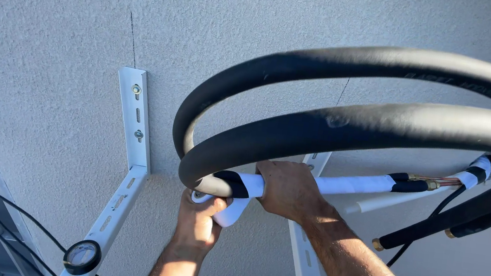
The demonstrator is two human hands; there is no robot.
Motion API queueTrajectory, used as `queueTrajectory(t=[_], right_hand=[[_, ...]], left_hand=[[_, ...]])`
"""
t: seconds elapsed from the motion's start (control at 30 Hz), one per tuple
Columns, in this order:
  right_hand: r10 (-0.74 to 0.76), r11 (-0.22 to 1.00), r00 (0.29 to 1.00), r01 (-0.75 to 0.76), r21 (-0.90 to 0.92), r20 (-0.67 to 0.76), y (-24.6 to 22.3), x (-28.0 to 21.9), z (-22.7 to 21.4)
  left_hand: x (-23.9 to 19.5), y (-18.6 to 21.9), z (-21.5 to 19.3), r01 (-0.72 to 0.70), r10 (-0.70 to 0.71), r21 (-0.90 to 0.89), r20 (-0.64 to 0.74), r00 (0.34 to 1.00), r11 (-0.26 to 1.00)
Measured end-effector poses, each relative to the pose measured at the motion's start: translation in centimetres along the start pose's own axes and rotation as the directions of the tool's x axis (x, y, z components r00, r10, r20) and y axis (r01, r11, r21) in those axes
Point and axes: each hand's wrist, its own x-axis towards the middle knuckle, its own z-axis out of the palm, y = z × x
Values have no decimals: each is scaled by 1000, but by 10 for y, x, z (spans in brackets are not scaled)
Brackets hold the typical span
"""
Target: The person wraps white tape around two black hoses attached to a wall-mounted bracket. They secure the tape by pressing it firmly along the length of the hoses, covering the entire visible section.
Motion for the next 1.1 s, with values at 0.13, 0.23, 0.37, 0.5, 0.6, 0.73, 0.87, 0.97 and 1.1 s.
queueTrajectory(t=[0.13, 0.23, 0.37, 0.5, 0.6, 0.73, 0.87, 0.97, 1.1], right_hand=[[95, 995, 995, -95, 27, 11, -9, 5, -2], [-19, 999, 993, 14, -41, -119, 10, 10, 27], [-217, 975, 913, 220, -29, -345, 20, 2, 32], [-259, 928, 841, 353, 118, -476, 5, -21, 16], [-364, 734, 766, 586, 343, -530, -9, -46, 4], [-443, 764, 740, 607, 220, -506, -11, -42, 3], [-269, 768, 860, 463, 442, -433, 7, -18, 35], [-329, 690, 735, 616, 380, -593, 14, -1, 39], [-202, 730, 790, 515, 449, -579, 16, 11, 46]], left_hand=[[-17, 16, 52, 93, -90, -16, -485, 870, 995], [-28, 17, 80, 86, -110, -69, -596, 795, 994], [-17, 23, 130, 13, -78, -101, -679, 730, 995], [-6, 30, 159, -67, 78, 41, -651, 756, 997], [-2, 32, 166, -13, 7, -5, -657, 754, 1000], [-4, 19, 139, 235, 40, 317, -666, 745, 919], [-5, 29, 120, 276, -8, 387, -569, 822, 880], [0, 49, 119, 294, -5, 610, -429, 903, 736], [9, 67, 115, 438, -5, 830, -465, 885, 345]])
